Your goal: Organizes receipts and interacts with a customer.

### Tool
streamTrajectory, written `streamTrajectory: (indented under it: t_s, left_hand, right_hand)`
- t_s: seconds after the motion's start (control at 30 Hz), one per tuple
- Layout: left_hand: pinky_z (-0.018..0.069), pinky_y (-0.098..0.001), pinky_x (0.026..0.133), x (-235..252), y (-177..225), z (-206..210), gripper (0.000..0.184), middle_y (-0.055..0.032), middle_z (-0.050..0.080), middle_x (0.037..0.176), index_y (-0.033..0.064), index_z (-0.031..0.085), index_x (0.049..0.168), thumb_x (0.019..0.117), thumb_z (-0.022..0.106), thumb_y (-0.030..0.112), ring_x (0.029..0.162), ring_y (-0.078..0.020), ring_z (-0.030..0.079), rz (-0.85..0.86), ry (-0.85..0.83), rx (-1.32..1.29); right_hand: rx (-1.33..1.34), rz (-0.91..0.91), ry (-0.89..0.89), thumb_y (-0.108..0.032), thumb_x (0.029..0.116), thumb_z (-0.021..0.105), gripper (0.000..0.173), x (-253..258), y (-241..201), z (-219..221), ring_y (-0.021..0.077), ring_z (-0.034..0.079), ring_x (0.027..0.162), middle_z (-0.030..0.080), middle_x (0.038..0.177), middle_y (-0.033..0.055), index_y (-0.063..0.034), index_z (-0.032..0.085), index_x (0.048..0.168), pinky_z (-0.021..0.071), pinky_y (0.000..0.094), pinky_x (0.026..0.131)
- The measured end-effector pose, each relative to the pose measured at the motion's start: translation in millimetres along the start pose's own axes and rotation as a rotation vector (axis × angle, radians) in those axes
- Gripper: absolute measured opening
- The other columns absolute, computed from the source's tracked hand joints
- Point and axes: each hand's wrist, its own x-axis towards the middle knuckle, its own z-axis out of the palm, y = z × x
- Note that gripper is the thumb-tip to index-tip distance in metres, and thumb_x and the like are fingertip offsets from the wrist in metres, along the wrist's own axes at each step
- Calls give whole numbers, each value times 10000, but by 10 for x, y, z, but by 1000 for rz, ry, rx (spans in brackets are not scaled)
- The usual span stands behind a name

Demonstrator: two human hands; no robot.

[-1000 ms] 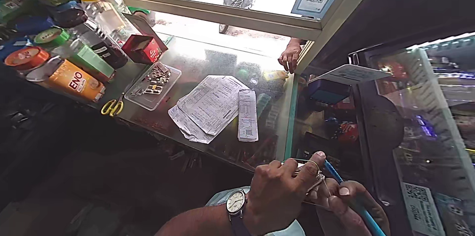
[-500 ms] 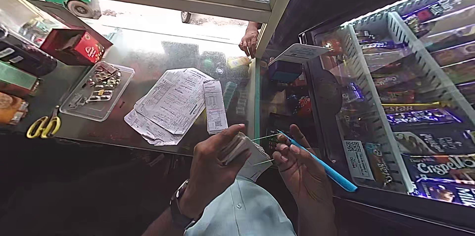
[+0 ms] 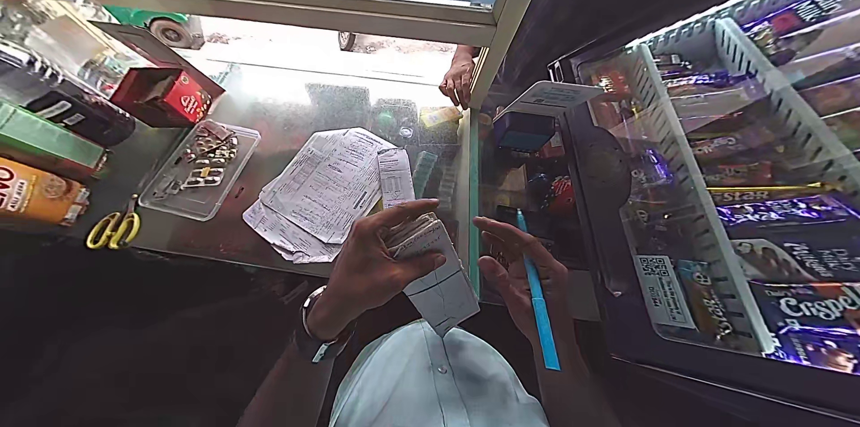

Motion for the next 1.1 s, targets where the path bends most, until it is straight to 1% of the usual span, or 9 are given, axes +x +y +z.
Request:
streamTrajectory:
  t_s: [0.07,0.13,0.23,0.3,0.37,0.5,0.63,0.93,1.1]
  left_hand:
    - [620,-256,859,91,54,-25,563,-19,755,1064,69,670,1295,774,873,138,941,-80,723,-48,-31,-53]
    - [631,-273,818,216,115,-40,595,-32,765,990,80,664,1310,754,876,96,881,-104,736,-147,-29,-146]
    - [625,-295,792,342,58,-58,717,-76,744,1069,112,478,1477,847,814,166,884,-151,732,-265,2,-387]
    - [618,-303,736,309,-74,15,611,-103,679,1270,174,379,1534,1000,620,348,907,-184,724,-274,76,-594]
    - [641,-355,715,231,-119,177,438,-120,644,1323,127,422,1493,1109,341,323,916,-229,738,-270,209,-650]
    - [655,-347,757,41,-235,520,283,-156,707,1165,-103,602,1263,999,552,-13,924,-209,742,10,313,-364]
    - [615,-191,690,6,-278,526,196,-98,710,1046,-9,748,1101,937,697,85,839,-66,704,185,380,181]
    - [553,-165,726,14,-308,208,121,-44,669,930,39,722,954,951,611,86,811,-40,641,122,142,465]
    - [488,-137,754,-28,-437,286,153,-26,559,939,21,603,911,984,481,79,855,-16,558,148,144,317]
  right_hand:
    - [61,27,-246,-364,966,703,588,44,97,-28,157,652,1218,676,1345,60,-1,569,1409,550,326,1046]
    - [153,52,-412,-341,958,714,565,64,197,-1,13,636,1165,681,1303,-56,-62,562,1426,534,229,1024]
    - [298,130,-336,-231,942,740,397,32,282,77,33,674,1063,722,1178,-39,-74,652,1296,567,243,955]
    - [551,288,-192,-200,915,765,364,12,252,138,72,707,1019,748,1131,8,-70,689,1246,589,266,923]
    - [793,425,-73,-195,922,753,324,27,195,160,106,732,966,758,1076,63,-49,696,1205,608,287,886]
    - [925,621,105,-174,997,595,225,97,133,169,140,751,899,763,1003,104,-36,681,1152,633,307,811]
    - [657,582,124,-141,984,580,290,59,142,201,107,736,906,751,1021,90,-7,651,1231,616,269,837]
    - [460,505,11,-146,923,711,322,11,54,210,79,723,921,746,1027,7,-50,632,1220,614,260,839]
    - [567,492,104,-85,919,664,276,-6,80,277,47,712,920,749,1018,-17,-63,660,1194,598,231,856]
